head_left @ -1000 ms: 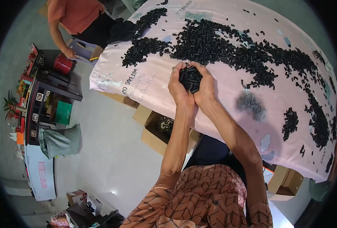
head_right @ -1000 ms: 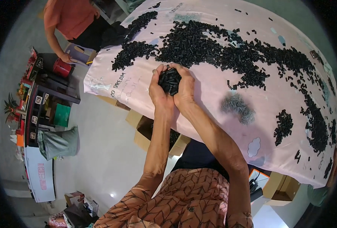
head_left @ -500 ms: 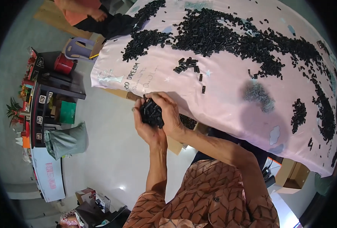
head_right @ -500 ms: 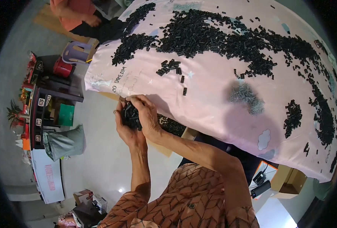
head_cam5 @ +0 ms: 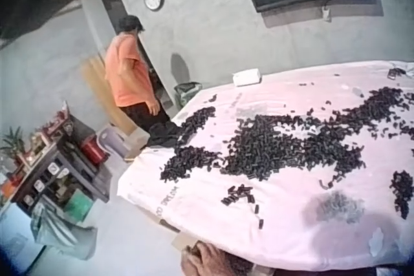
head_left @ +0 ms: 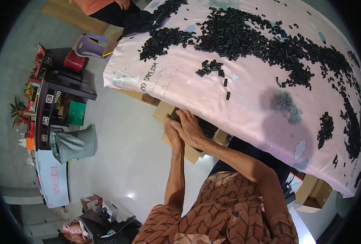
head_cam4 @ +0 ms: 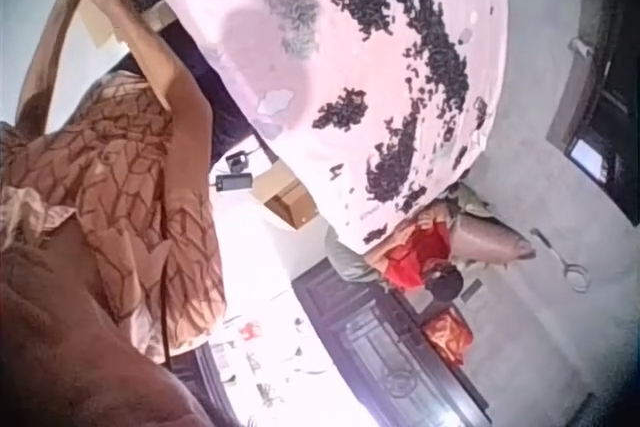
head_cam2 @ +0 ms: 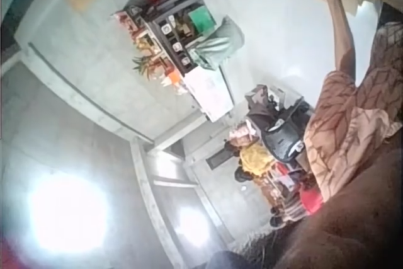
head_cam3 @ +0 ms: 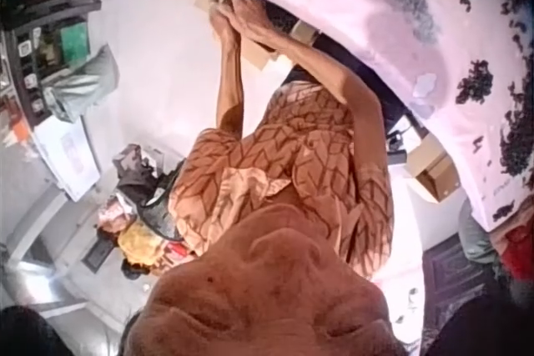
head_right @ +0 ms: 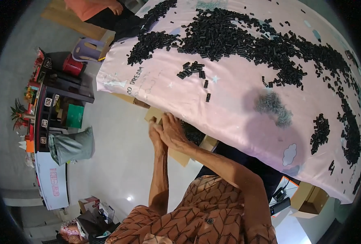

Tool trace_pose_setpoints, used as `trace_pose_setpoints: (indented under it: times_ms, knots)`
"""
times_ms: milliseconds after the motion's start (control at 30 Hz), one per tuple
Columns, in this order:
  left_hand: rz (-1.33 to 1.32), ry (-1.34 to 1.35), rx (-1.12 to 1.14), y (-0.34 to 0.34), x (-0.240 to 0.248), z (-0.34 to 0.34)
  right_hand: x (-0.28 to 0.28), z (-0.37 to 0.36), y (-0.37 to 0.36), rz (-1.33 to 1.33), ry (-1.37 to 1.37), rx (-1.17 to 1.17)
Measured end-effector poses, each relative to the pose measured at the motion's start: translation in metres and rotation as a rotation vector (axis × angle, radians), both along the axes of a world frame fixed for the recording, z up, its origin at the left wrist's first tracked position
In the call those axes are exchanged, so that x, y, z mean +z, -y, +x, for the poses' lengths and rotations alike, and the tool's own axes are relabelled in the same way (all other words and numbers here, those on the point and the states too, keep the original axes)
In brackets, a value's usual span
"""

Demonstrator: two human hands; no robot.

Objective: Sorting small black plastic components on a workbench.

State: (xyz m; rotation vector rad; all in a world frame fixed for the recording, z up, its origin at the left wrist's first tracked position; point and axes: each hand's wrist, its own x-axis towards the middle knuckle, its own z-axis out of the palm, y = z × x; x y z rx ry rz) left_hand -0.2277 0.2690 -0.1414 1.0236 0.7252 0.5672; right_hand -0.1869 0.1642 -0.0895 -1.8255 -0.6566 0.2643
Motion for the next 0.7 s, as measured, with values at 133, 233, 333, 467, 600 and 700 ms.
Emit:
trace_pose_setpoints:
  times_ms: [133, 233, 333, 467, 600, 700]
  knots:
    - [0.721, -0.003, 0.078, 0.037, 0.073, 0.005, 0.021, -0.002, 0.022, 0.25, 0.011, 0.092]
    - [0.777, 0.049, 0.023, 0.053, 0.11, 0.013, 0.084, 0.014, 0.052, 0.482, -0.216, -0.051]
    - [0.944, 0.03, -0.218, 0.063, 0.13, 0.036, 0.114, 0.059, 0.081, 0.579, -0.451, -0.254]
    - [1.362, -0.025, -0.503, 0.098, 0.144, 0.067, 0.094, 0.125, 0.106, 0.486, -0.142, -0.363]
    - [1.479, -0.117, -0.541, 0.111, 0.136, 0.088, 0.097, 0.138, 0.107, 0.402, -0.124, -0.385]
    - [1.502, -0.24, -0.482, 0.112, 0.131, 0.11, 0.092, 0.146, 0.1, 0.427, -0.102, -0.386]
